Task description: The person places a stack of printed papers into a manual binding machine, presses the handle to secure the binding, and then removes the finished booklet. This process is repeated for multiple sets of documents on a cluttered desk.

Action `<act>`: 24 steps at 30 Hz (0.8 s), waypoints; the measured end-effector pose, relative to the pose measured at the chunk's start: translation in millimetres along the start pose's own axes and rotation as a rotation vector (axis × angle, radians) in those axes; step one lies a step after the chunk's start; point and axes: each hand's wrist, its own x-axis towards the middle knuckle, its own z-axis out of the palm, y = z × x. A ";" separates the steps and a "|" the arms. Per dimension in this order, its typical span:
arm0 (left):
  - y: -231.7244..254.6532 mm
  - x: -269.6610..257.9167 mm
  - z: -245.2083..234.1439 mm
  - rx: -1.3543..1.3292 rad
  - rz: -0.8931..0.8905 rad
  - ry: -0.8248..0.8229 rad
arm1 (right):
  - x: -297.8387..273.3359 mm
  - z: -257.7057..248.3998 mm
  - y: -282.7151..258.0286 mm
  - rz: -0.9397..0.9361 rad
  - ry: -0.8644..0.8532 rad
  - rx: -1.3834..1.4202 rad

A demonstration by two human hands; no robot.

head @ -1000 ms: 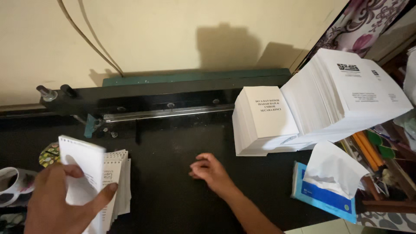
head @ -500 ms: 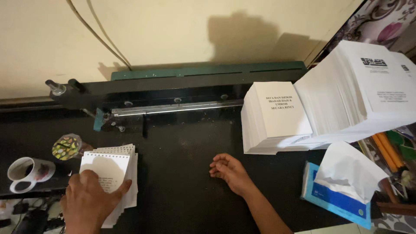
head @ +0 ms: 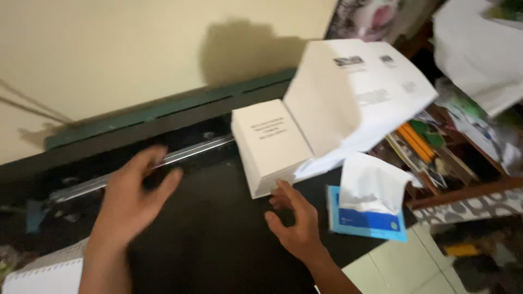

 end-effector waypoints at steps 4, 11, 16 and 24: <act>42.4 91.3 47.4 -0.041 0.139 -0.200 | 11.4 -1.3 -5.4 -0.101 0.049 -0.112; 75.0 159.8 99.6 0.000 -0.029 -0.436 | 16.4 -3.3 -8.1 -0.031 -0.041 -0.179; 77.8 170.4 107.4 0.011 0.010 -0.491 | 17.9 -1.4 0.5 -0.101 -0.033 -0.240; 93.1 172.0 97.6 0.032 -0.049 -0.468 | 21.7 0.7 -6.7 -0.167 -0.036 -0.280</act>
